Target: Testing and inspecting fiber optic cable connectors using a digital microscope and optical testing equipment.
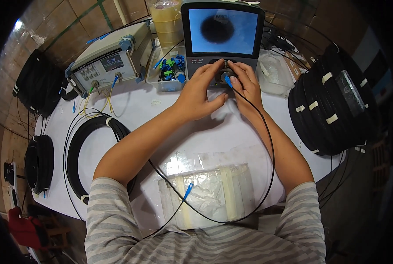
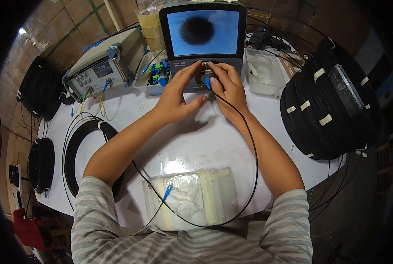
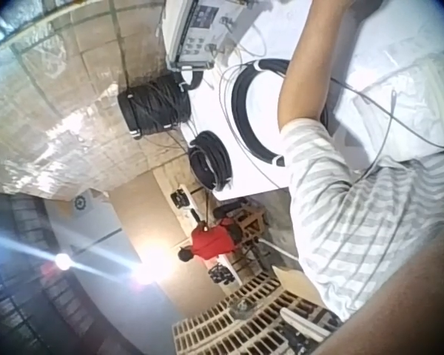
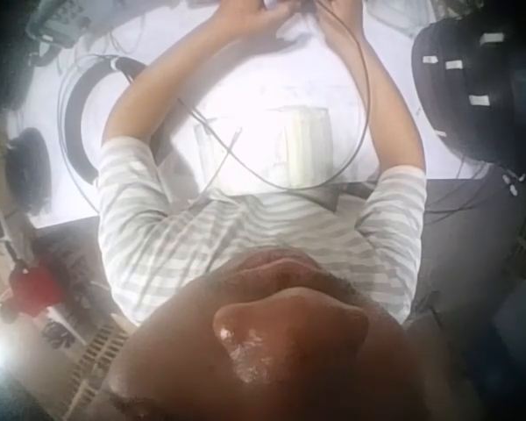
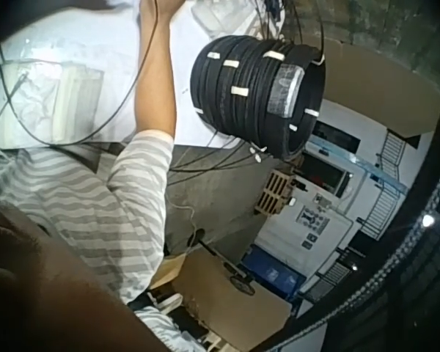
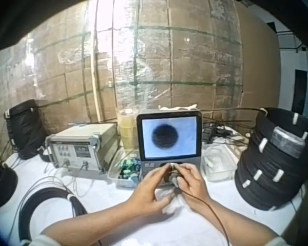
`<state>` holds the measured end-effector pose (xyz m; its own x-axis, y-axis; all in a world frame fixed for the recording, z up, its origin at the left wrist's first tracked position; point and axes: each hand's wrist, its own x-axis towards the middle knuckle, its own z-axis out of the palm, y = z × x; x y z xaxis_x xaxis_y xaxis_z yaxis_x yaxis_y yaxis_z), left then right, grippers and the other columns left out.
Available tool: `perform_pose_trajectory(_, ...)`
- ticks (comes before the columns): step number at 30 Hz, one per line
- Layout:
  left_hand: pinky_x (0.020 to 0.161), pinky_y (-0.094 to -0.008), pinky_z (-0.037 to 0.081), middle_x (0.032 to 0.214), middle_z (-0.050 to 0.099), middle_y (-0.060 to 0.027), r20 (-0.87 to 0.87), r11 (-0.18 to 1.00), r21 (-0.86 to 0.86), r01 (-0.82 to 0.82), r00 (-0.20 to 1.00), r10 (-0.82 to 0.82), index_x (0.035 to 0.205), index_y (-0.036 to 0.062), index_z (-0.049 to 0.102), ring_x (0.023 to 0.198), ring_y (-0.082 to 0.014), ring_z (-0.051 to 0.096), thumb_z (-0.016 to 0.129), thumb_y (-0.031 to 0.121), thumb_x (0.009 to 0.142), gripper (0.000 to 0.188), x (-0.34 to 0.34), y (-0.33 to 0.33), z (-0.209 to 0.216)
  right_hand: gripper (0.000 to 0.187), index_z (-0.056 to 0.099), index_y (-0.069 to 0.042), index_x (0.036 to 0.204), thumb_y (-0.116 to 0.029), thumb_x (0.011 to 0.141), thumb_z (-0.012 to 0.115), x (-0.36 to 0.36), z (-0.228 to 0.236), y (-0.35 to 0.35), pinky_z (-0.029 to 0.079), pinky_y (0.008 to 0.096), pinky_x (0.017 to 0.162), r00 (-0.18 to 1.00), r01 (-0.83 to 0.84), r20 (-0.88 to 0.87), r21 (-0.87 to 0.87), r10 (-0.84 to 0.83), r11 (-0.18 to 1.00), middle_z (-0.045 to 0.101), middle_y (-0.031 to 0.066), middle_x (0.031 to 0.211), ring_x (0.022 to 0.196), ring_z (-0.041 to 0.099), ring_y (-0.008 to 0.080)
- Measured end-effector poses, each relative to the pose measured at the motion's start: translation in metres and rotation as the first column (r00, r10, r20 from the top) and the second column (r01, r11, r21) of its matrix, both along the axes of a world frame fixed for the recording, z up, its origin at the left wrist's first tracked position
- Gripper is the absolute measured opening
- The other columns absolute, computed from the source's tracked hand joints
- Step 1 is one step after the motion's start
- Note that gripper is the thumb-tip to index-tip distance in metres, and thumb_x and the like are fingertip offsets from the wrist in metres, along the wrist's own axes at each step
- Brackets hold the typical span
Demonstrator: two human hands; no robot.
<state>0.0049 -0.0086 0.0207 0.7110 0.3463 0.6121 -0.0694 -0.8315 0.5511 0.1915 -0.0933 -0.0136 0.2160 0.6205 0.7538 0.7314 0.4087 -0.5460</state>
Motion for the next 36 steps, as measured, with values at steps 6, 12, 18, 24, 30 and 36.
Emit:
perform_pose_trajectory(6,0.12,-0.0408,0.04,0.153,0.05,-0.0195,-0.003,1.0,0.006,-0.006,1.0,0.006,0.161,0.0024,0.037,0.143,-0.0312,0.051,0.079,0.013,0.084,0.089,0.0,0.0,-0.001,0.028,0.066,-0.001,0.116,-0.027,0.107,0.06,0.007,-0.009,0.002,0.052,0.0368,0.086,0.976,0.093,-0.199,0.014,-0.088,0.996,0.066,0.0134,0.108,0.095,0.066,0.0276)
perform_pose_trajectory(12,0.121,-0.0411,0.039,0.155,0.049,-0.0189,-0.015,1.0,0.001,-0.001,1.0,0.001,0.161,0.0021,0.036,0.144,-0.0312,0.05,0.078,0.012,0.084,0.088,-0.002,0.0,-0.001,0.026,0.064,0.0,0.098,-0.022,0.109,0.057,0.006,-0.009,0.0,0.048,0.0352,0.07,0.975,0.103,-0.186,-0.088,-0.118,0.991,0.063,0.0114,0.085,0.074,0.059,0.0229)
perform_pose_trajectory(18,0.121,-0.0412,0.038,0.155,0.049,-0.0189,-0.01,1.0,0.009,0.01,1.0,-0.01,0.161,0.0021,0.035,0.145,-0.0311,0.049,0.078,0.012,0.084,0.089,-0.001,0.001,-0.002,0.025,0.063,-0.001,0.099,-0.022,0.109,0.056,0.006,-0.01,0.0,0.047,0.0356,0.068,0.981,0.117,-0.151,-0.023,-0.12,0.993,0.06,0.0106,0.084,0.072,0.056,0.0229)
perform_pose_trajectory(24,0.121,-0.041,0.038,0.155,0.049,-0.0186,-0.011,1.0,0.005,0.011,1.0,-0.011,0.162,0.0027,0.034,0.145,-0.0313,0.049,0.078,0.011,0.084,0.089,-0.001,0.001,-0.002,0.025,0.063,-0.001,0.1,-0.022,0.11,0.054,0.009,-0.012,0.0,0.048,0.0361,0.07,0.986,0.104,-0.131,-0.012,-0.105,0.994,0.061,0.0109,0.086,0.075,0.059,0.0236)
perform_pose_trajectory(30,0.118,-0.0431,0.041,0.16,0.046,-0.0183,0.037,0.992,-0.123,-0.003,0.999,0.008,0.163,0.0026,0.029,0.147,-0.0295,0.047,0.08,0.017,0.088,0.092,0.002,0.005,-0.013,0.037,0.058,-0.005,0.13,-0.011,0.095,0.068,0.008,-0.017,-0.004,0.053,0.0332,0.086,0.965,-0.024,-0.262,0.004,0.024,1.0,0.064,0.0112,0.108,0.096,0.065,0.0246)
perform_pose_trajectory(36,0.114,-0.0426,0.044,0.16,0.047,-0.0166,0.019,0.992,-0.11,-0.056,0.998,0.059,0.163,0.0033,0.029,0.146,-0.0298,0.048,0.081,0.019,0.09,0.091,0.003,0.004,-0.019,0.068,0.054,-0.005,0.133,-0.015,0.075,0.089,-0.007,-0.001,0.003,0.053,0.042,0.094,0.978,0.187,0.105,-0.049,-0.181,0.981,0.058,0.0126,0.124,0.112,0.064,0.032)
